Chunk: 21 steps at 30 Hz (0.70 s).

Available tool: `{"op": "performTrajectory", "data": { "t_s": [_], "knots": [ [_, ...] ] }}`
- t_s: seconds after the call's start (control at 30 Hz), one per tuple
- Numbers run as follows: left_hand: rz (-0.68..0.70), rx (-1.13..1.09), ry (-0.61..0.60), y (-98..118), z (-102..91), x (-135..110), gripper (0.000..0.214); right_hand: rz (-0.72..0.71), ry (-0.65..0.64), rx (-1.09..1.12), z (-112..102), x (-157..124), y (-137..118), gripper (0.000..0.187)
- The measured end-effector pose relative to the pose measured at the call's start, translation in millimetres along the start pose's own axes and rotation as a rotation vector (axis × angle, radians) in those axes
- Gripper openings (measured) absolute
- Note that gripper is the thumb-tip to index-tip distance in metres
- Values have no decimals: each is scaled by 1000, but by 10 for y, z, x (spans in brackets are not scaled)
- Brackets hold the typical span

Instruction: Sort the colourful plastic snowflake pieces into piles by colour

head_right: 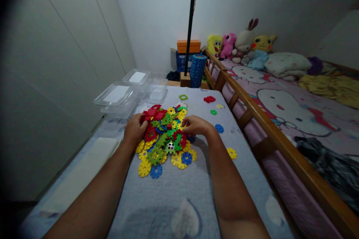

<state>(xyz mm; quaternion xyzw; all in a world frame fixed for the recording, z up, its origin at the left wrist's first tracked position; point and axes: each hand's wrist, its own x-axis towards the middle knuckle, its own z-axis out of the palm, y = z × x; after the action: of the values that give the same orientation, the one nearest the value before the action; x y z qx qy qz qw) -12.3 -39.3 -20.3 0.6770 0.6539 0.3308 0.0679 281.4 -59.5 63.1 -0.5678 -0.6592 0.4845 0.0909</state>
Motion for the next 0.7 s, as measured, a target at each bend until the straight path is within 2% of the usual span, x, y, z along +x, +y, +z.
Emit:
{"op": "performTrajectory", "data": {
  "t_s": [0.13, 0.23, 0.3, 0.43, 0.57, 0.7],
  "knots": [
    [10, -9, 13, -33, 33, 7, 31, -128, -25, 127, -70, -4, 104, 18],
    [15, -15, 16, -65, 56, 10, 31, -202, 85, 216, -153, 4, 194, 21],
    [12, -16, 16, -85, 68, 12, 31, -238, 243, 284, -248, 37, 275, 23],
    [23, -20, 12, -104, 75, 14, 33, -237, 673, 508, -559, 210, 530, 23],
    [18, -22, 14, -101, 76, 9, 34, -68, 1075, 665, -939, 462, 874, 24],
    [18, -37, 16, -98, 77, 11, 33, 98, 1288, 628, -1220, 678, 1202, 26]
  ]
}}
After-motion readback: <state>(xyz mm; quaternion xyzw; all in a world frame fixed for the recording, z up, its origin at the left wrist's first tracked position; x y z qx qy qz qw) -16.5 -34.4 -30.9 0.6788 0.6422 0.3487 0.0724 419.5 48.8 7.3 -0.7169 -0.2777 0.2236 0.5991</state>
